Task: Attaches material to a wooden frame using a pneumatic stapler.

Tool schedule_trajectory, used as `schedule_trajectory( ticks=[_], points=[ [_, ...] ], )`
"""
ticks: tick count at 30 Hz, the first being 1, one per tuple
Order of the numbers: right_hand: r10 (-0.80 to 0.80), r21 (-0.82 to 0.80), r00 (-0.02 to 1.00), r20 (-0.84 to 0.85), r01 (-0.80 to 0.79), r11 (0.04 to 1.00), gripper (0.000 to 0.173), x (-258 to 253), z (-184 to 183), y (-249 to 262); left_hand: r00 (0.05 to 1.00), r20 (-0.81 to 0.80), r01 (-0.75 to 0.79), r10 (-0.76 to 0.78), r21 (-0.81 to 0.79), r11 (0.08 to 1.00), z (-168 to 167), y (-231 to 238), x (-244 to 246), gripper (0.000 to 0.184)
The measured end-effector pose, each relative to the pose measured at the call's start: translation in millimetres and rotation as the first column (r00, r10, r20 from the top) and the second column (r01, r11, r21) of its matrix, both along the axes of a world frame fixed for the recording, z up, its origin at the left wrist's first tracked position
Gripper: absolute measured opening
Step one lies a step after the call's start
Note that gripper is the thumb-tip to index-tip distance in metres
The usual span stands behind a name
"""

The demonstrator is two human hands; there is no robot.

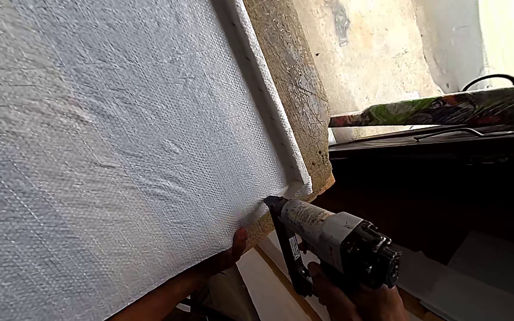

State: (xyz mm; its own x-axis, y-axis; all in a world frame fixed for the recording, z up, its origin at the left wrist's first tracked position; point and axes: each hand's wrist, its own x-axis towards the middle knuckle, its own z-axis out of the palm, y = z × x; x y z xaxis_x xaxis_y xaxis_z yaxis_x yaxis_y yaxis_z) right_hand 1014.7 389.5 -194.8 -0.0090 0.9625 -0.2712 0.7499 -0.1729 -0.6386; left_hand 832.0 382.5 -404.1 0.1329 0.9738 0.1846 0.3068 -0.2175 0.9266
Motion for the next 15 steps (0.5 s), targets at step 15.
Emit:
schedule_trajectory(
  ticks=[15],
  points=[
    [0.009, -0.23, 0.981, -0.195, -0.055, 0.972, 0.027, -46, 10, -45, 0.981, 0.188, 0.12, -0.043, -0.417, 0.901, 30, -32, -45, 0.039]
  ],
)
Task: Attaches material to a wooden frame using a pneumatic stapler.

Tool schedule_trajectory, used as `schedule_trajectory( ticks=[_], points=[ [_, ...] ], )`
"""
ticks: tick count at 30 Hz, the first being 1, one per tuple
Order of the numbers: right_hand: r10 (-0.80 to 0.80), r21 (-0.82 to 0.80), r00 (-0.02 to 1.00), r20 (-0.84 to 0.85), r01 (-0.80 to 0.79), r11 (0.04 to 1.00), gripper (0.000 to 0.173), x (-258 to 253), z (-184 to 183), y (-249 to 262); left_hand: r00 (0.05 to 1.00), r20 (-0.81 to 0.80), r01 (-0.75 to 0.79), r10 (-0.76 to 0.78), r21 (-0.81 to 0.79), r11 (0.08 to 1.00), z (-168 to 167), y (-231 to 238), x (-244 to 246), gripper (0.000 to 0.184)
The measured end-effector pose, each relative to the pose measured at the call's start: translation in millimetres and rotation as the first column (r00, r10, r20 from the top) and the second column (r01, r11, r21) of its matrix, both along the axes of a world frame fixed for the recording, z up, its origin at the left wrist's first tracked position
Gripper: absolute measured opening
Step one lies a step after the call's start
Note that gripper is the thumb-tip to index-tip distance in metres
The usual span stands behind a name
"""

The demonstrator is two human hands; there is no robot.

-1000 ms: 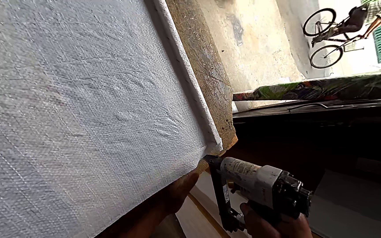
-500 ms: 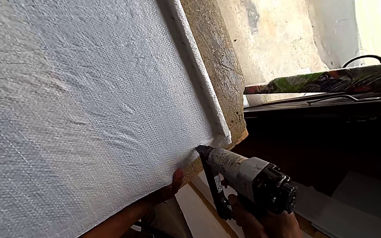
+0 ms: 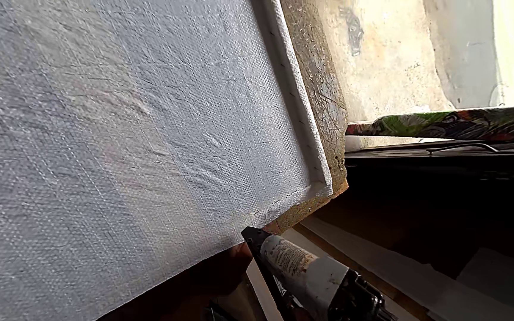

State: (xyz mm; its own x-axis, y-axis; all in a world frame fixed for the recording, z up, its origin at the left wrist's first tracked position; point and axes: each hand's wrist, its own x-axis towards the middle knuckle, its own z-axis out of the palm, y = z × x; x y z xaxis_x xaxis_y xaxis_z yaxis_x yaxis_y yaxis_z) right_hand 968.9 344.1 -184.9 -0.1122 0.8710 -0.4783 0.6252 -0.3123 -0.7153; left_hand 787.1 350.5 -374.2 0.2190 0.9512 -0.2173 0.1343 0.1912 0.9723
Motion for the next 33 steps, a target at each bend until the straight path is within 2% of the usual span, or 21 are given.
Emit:
schedule_trajectory(
  ticks=[1, 2, 3, 4, 5, 6, 8, 10, 12, 16, 20, 24, 25, 26, 27, 28, 29, 30, 31, 32, 33],
  points=[
    [-0.024, 0.01, 0.999, 0.025, 0.023, 1.0, 0.026, 2, 0, -6, 0.957, 0.168, -0.22, 0.237, -0.116, 0.969, 16, -12, -13, 0.038],
    [-0.034, 0.031, 0.997, 0.064, 0.032, 0.999, 0.025, 5, -1, -9, 0.858, 0.274, -0.373, 0.435, -0.25, 0.893, 28, -22, -23, 0.037],
    [-0.033, 0.05, 0.994, 0.102, 0.028, 0.998, 0.024, 8, -3, -10, 0.758, 0.319, -0.469, 0.569, -0.34, 0.815, 34, -30, -31, 0.04],
    [-0.025, 0.069, 0.991, 0.132, 0.016, 0.997, 0.024, 5, -3, -7, 0.707, 0.332, -0.52, 0.624, -0.354, 0.777, 33, -35, -36, 0.044],
    [-0.014, 0.09, 0.989, 0.15, 0.0, 0.996, 0.023, -1, -2, -1, 0.731, 0.31, -0.543, 0.608, -0.275, 0.793, 28, -38, -38, 0.047],
    [0.005, 0.109, 0.988, 0.155, -0.022, 0.994, 0.021, -7, -2, 4, 0.804, 0.263, -0.519, 0.534, -0.13, 0.845, 18, -41, -41, 0.047],
    [0.03, 0.159, 0.983, 0.183, -0.06, 0.985, 0.02, -23, -2, 10, 0.92, 0.182, -0.368, 0.348, 0.09, 0.925, -3, -45, -51, 0.046],
    [0.034, 0.186, 0.973, 0.229, -0.078, 0.979, 0.021, -32, -5, 7, 0.977, 0.096, -0.205, 0.19, 0.189, 0.96, -20, -47, -62, 0.05],
    [0.018, 0.15, 0.969, 0.247, -0.056, 0.987, 0.023, -35, -6, 0, 0.99, 0.061, -0.133, 0.124, 0.189, 0.973, -24, -47, -65, 0.054],
    [-0.019, 0.039, 0.989, 0.147, 0.014, 0.999, 0.025, -44, -4, -16, 0.992, -0.007, -0.12, 0.126, 0.259, 0.958, -20, -40, -66, 0.052],
    [0.017, 0.06, 0.99, 0.141, -0.025, 0.998, 0.031, -68, -2, -22, 0.963, -0.142, -0.15, 0.229, 0.424, 0.893, -12, -32, -66, 0.043],
    [0.08, 0.029, 0.983, 0.165, -0.086, 0.996, 0.032, -94, 2, -29, 0.905, -0.289, -0.137, 0.313, 0.498, 0.856, 2, -24, -73, 0.048],
    [0.086, 0.028, 0.981, 0.173, -0.093, 0.995, 0.033, -98, 0, -32, 0.921, -0.304, -0.092, 0.244, 0.44, 0.893, 6, -27, -77, 0.049],
    [0.073, 0.018, 0.986, 0.151, -0.077, 0.997, 0.033, -97, -1, -37, 0.957, -0.262, -0.042, 0.127, 0.307, 0.951, 12, -32, -84, 0.049],
    [0.047, -0.007, 0.995, 0.093, -0.046, 0.999, 0.031, -92, -2, -41, 0.99, -0.123, -0.053, 0.066, 0.108, 0.993, 19, -39, -91, 0.051],
    [0.026, -0.02, 0.998, 0.05, -0.025, 0.999, 0.028, -89, -1, -45, 0.983, 0.051, -0.171, 0.175, -0.07, 0.983, 22, -50, -96, 0.054],
    [0.028, -0.021, 0.999, 0.037, -0.027, 0.999, 0.027, -88, 2, -47, 0.901, 0.237, -0.301, 0.362, -0.259, 0.918, 27, -63, -101, 0.054],
    [0.046, -0.013, 0.998, 0.035, -0.046, 0.999, 0.028, -90, 6, -46, 0.743, 0.39, -0.378, 0.544, -0.426, 0.822, 33, -71, -108, 0.057],
    [0.061, -0.001, 0.996, 0.066, -0.061, 0.998, 0.028, -91, 7, -47, 0.557, 0.475, -0.401, 0.682, -0.565, 0.721, 40, -73, -116, 0.063],
    [0.061, 0.007, 0.994, 0.092, -0.062, 0.998, 0.026, -85, 3, -53, 0.436, 0.47, -0.402, 0.768, -0.662, 0.633, 49, -71, -123, 0.064],
    [0.047, 0.01, 0.993, 0.108, -0.049, 0.999, 0.024, -75, -4, -61, 0.431, 0.435, -0.428, 0.791, -0.673, 0.603, 56, -70, -127, 0.058]
  ],
)
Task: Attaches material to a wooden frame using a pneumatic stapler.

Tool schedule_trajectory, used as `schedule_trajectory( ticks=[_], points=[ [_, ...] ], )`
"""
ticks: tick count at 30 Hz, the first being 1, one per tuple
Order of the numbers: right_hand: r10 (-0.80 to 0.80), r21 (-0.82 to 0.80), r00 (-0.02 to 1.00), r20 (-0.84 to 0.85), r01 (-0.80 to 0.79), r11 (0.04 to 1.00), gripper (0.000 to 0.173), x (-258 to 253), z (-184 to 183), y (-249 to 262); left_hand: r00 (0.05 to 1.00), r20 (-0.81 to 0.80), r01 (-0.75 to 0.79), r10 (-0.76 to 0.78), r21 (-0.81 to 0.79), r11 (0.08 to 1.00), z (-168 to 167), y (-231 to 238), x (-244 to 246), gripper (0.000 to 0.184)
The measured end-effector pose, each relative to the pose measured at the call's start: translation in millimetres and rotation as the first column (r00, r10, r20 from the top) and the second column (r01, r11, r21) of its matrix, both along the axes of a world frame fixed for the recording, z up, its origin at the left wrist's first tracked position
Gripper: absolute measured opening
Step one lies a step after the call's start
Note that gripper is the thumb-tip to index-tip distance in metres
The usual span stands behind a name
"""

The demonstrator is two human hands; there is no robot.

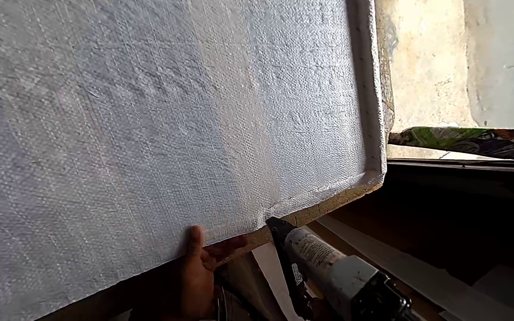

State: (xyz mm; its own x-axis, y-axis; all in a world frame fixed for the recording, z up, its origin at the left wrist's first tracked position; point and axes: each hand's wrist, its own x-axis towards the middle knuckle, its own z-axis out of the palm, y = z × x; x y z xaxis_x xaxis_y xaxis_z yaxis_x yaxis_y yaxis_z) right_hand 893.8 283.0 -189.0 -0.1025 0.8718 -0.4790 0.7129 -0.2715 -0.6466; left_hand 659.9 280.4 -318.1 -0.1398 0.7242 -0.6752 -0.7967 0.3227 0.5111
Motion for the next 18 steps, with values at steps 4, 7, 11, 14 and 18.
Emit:
schedule_trajectory(
  ticks=[4, 7, 11, 14, 18],
  points=[
    [-0.04, 0.016, 0.998, 0.045, 0.039, 0.999, 0.025, -16, -5, 8, 0.788, -0.613, 0.249, -0.061, 0.227, 0.942, -23, -16, -3, 0.041],
    [-0.005, 0.051, 0.992, 0.125, -0.001, 0.999, 0.025, -36, -5, 13, 0.608, -0.786, 0.423, -0.112, 0.202, 0.883, -48, -27, -14, 0.046],
    [-0.023, 0.014, 0.998, 0.052, 0.022, 1.0, 0.022, -36, -10, -10, 0.613, -0.782, 0.48, -0.108, 0.26, 0.838, -63, -28, -21, 0.042],
    [0.02, 0.018, 0.999, 0.05, -0.021, 1.0, 0.031, -66, 0, -9, 0.608, -0.787, 0.499, -0.102, 0.279, 0.82, -65, -24, -22, 0.044],
    [0.036, 0.021, 0.997, 0.067, -0.038, 0.999, 0.03, -86, 4, -13, 0.46, -0.884, 0.567, -0.08, 0.224, 0.793, -64, -21, -28, 0.042]
  ],
)
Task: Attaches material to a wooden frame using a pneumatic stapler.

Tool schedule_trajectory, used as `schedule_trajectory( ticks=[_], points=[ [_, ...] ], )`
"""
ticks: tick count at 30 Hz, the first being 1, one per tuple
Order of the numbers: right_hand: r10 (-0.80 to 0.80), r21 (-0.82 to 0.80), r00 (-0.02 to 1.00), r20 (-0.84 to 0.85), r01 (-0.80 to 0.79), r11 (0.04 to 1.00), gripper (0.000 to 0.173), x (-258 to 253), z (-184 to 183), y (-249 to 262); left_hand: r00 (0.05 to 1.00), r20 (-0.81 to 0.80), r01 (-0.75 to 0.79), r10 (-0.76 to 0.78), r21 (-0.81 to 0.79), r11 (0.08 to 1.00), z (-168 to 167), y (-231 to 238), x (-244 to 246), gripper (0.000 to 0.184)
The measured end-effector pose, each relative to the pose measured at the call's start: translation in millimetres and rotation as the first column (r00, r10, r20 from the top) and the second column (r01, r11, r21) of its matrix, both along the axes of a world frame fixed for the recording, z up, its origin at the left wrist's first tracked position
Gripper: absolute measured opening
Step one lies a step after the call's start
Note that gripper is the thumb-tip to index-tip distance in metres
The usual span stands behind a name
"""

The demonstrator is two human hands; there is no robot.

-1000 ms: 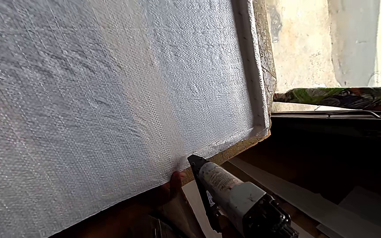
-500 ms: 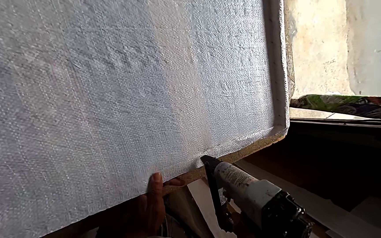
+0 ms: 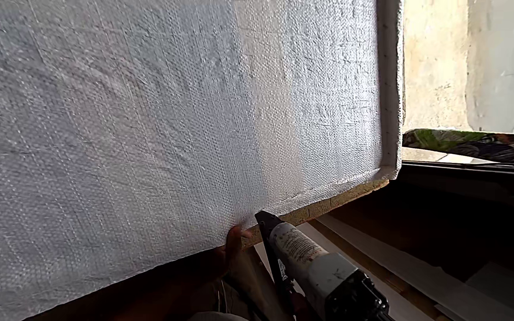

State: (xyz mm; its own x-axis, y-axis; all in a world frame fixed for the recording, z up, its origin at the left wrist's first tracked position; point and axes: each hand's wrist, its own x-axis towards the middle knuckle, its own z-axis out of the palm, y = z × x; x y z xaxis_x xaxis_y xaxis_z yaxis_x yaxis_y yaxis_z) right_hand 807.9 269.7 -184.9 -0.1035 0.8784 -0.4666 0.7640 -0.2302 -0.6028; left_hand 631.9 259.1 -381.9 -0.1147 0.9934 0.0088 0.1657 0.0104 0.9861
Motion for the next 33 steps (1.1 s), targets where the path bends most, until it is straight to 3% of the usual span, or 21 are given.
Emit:
schedule_trajectory(
  ticks=[3, 5, 7, 8, 10, 11, 12, 15, 18, 20, 28, 33],
  points=[
    [0.04, -0.043, 0.998, 0.045, -0.038, 0.998, 0.031, -23, 4, 0, 0.974, -0.225, -0.006, 0.014, 0.034, 0.999, 13, 6, -7, 0.043],
    [0.064, -0.065, 0.996, 0.056, -0.06, 0.996, 0.031, -30, 5, -5, 0.977, -0.202, 0.059, -0.064, -0.034, 0.998, 28, 5, -16, 0.051],
    [0.045, -0.086, 0.998, -0.045, -0.048, 0.995, 0.027, -34, 9, -6, 0.992, 0.103, 0.093, -0.073, -0.2, 0.975, 38, -12, -31, 0.054],
    [0.041, -0.08, 0.996, -0.084, -0.048, 0.996, 0.026, -35, 12, -7, 0.949, 0.313, 0.062, 0.032, -0.286, 0.956, 41, -27, -40, 0.054],
    [0.032, -0.03, 0.995, -0.095, -0.035, 0.999, 0.026, -34, 12, -14, 0.69, 0.632, -0.078, 0.352, -0.419, 0.905, 50, -47, -58, 0.057],
    [0.008, -0.014, 0.998, -0.068, -0.009, 1.0, 0.026, -30, 9, -20, 0.563, 0.659, -0.17, 0.498, -0.497, 0.851, 57, -50, -68, 0.057],
    [-0.011, -0.007, 0.999, -0.038, 0.011, 1.0, 0.025, -27, 7, -23, 0.531, 0.619, -0.25, 0.579, -0.538, 0.805, 64, -50, -76, 0.05],
    [-0.056, -0.015, 0.998, 0.027, 0.057, 0.998, 0.026, -39, 3, -17, 0.787, 0.38, -0.398, 0.487, -0.292, 0.87, 62, -59, -84, 0.03],
    [-0.014, 0.047, 0.994, 0.108, 0.009, 0.999, 0.024, -56, -1, -20, 0.926, 0.159, -0.323, 0.343, -0.136, 0.937, 36, -71, -94, 0.034],
    [-0.033, 0.039, 0.997, 0.074, 0.03, 0.999, 0.023, -63, -1, -29, 0.958, 0.099, -0.257, 0.268, -0.109, 0.96, 19, -74, -102, 0.04],
    [0.028, -0.027, 1.0, 0.013, -0.028, 0.999, 0.029, -109, 3, -53, 0.987, 0.142, -0.065, 0.068, -0.023, 0.998, -2, -74, -117, 0.042],
    [0.103, -0.084, 0.991, 0.08, -0.097, 0.992, 0.029, -141, 8, -60, 0.981, -0.168, -0.103, 0.101, -0.007, 0.995, 7, -75, -125, 0.041]
  ],
)
